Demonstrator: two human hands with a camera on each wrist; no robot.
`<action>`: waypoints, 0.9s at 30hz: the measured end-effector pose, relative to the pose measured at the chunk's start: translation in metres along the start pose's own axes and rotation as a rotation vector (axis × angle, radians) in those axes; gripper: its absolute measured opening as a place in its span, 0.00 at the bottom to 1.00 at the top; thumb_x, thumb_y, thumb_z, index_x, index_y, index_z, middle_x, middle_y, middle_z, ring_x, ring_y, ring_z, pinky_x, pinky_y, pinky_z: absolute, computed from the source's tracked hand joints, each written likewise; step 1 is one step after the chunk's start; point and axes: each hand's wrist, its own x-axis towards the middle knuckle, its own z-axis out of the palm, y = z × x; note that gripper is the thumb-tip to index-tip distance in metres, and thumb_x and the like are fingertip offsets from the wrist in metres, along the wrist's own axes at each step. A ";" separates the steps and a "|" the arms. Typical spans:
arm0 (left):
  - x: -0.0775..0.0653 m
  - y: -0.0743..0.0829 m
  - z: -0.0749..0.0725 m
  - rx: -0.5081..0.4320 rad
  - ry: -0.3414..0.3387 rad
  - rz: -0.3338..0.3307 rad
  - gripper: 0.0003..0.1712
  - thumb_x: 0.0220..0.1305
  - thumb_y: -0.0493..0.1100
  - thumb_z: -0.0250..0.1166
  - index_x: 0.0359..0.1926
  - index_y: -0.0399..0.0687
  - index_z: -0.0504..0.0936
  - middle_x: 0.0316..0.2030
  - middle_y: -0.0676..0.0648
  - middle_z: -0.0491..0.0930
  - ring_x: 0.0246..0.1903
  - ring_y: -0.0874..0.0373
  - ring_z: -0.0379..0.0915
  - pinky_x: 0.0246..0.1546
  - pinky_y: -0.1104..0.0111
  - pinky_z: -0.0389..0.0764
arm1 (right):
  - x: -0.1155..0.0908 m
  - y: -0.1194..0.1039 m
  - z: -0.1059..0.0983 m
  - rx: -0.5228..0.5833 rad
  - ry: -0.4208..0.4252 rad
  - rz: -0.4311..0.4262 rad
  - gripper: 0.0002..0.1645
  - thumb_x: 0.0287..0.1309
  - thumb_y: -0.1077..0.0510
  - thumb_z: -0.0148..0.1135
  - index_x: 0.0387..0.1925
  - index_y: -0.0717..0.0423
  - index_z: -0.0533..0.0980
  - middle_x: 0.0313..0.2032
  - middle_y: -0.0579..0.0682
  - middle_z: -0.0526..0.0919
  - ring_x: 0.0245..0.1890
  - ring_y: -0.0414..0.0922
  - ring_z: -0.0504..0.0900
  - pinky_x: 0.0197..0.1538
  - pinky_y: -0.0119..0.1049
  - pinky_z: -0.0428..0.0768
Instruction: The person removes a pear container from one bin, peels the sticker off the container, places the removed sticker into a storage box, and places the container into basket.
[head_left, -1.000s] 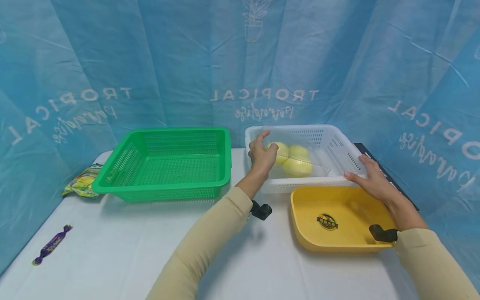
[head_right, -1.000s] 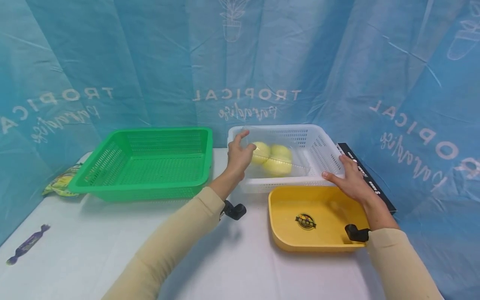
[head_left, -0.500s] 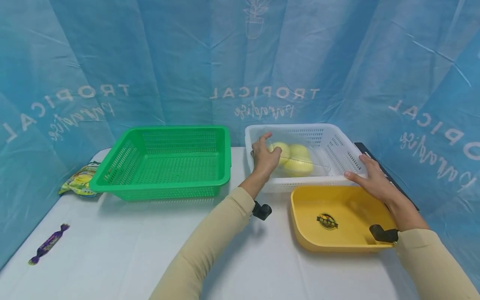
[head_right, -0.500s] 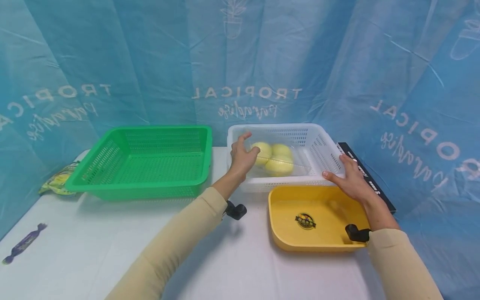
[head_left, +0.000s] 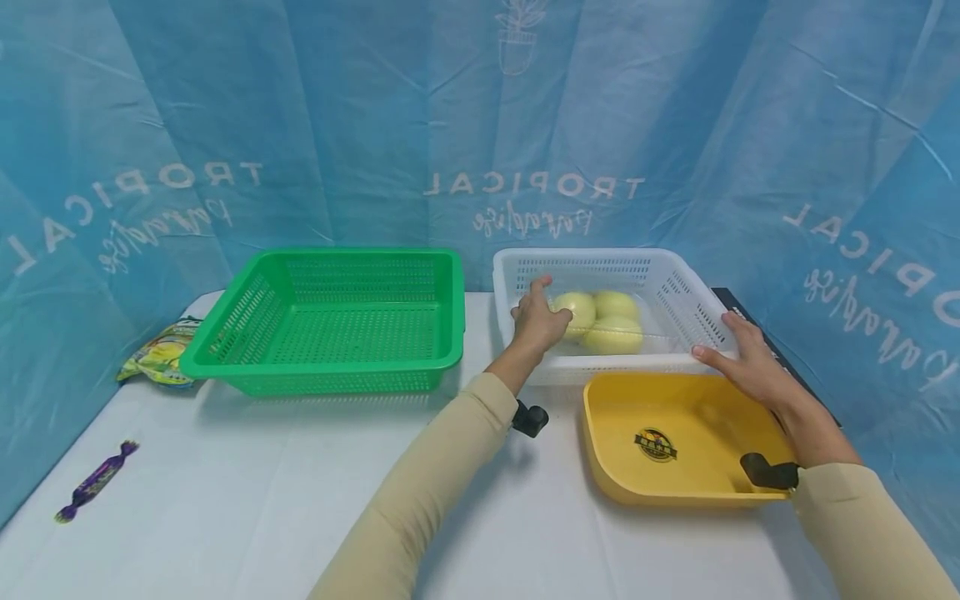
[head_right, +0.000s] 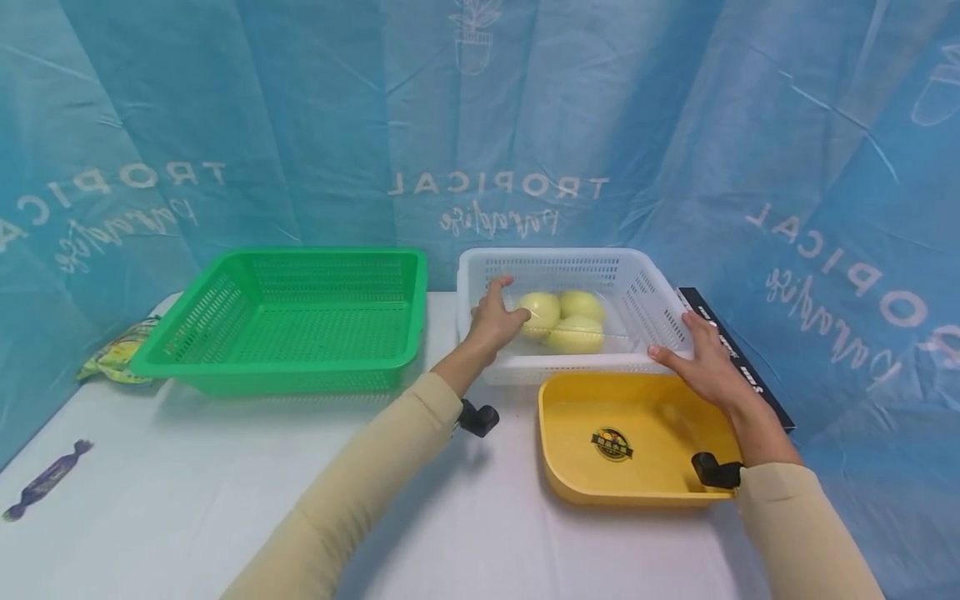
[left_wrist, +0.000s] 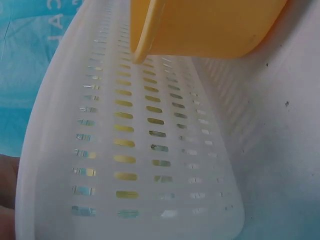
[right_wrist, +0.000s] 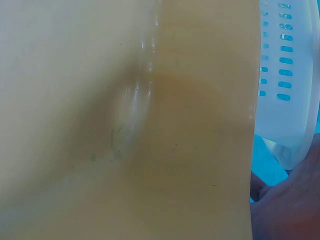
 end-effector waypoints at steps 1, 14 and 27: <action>0.000 0.000 0.000 0.008 -0.003 -0.003 0.37 0.59 0.37 0.57 0.69 0.60 0.57 0.65 0.39 0.61 0.59 0.45 0.56 0.38 0.63 0.68 | 0.000 0.000 0.000 -0.001 0.001 0.000 0.56 0.61 0.36 0.53 0.74 0.56 0.33 0.71 0.69 0.28 0.62 0.72 0.50 0.59 0.75 0.52; 0.000 0.002 0.004 0.115 -0.045 -0.035 0.35 0.67 0.41 0.53 0.72 0.59 0.51 0.71 0.37 0.51 0.69 0.44 0.46 0.57 0.53 0.71 | -0.002 0.000 -0.001 -0.011 -0.001 0.017 0.57 0.61 0.36 0.52 0.73 0.56 0.32 0.71 0.69 0.27 0.62 0.73 0.50 0.59 0.75 0.52; -0.001 -0.001 0.002 0.047 0.062 0.061 0.36 0.63 0.43 0.58 0.70 0.53 0.56 0.67 0.41 0.61 0.67 0.46 0.53 0.62 0.54 0.68 | -0.001 -0.001 0.000 -0.014 -0.008 0.014 0.57 0.61 0.36 0.52 0.73 0.56 0.32 0.71 0.69 0.28 0.62 0.72 0.50 0.58 0.75 0.52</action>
